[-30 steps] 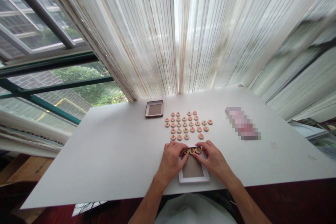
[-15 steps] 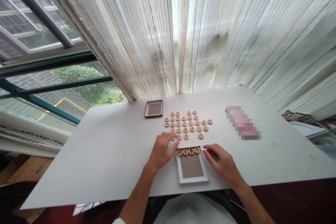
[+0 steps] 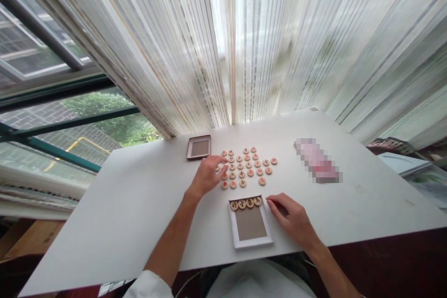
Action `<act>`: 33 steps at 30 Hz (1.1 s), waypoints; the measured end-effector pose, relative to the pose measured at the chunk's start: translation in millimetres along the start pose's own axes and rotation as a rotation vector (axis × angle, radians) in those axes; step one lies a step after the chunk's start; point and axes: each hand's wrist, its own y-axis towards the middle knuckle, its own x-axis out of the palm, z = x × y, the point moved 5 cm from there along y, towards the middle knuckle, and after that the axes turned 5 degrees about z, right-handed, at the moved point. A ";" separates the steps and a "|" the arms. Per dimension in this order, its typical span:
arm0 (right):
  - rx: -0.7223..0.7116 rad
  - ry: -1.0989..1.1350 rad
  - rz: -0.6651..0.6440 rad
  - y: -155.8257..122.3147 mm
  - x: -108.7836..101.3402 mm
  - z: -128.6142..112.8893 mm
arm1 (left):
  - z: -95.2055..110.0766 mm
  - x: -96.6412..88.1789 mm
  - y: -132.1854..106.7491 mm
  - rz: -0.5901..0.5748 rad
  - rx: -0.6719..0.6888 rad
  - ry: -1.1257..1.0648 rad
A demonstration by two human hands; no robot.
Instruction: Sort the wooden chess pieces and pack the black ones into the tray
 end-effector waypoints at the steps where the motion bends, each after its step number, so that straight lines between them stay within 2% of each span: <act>1: 0.001 0.003 -0.001 0.4 -0.1 -0.2 | -0.4 2.0 3.1 -0.009 0.008 -0.004; 11: 0.022 0.040 -0.001 1.3 -2.0 -0.8 | 0.7 26.1 20.6 -0.111 0.063 -0.132; 15: 0.035 0.049 -0.009 0.9 -1.8 0.4 | -2.1 29.0 31.3 -0.134 0.058 -0.140; 20: 0.039 0.047 -0.002 0.9 -2.8 0.9 | -16.9 28.3 50.4 -0.104 0.036 -0.097; 23: 0.044 0.060 0.004 1.2 -3.3 0.9 | -18.8 29.3 61.7 -0.106 0.052 -0.071; 27: 0.054 0.068 0.006 2.3 -3.1 1.4 | 1.5 40.2 72.2 -0.142 0.124 -0.057; 33: 0.074 0.077 0.018 2.9 -3.6 3.4 | 53.9 77.6 86.1 -0.274 0.307 -0.072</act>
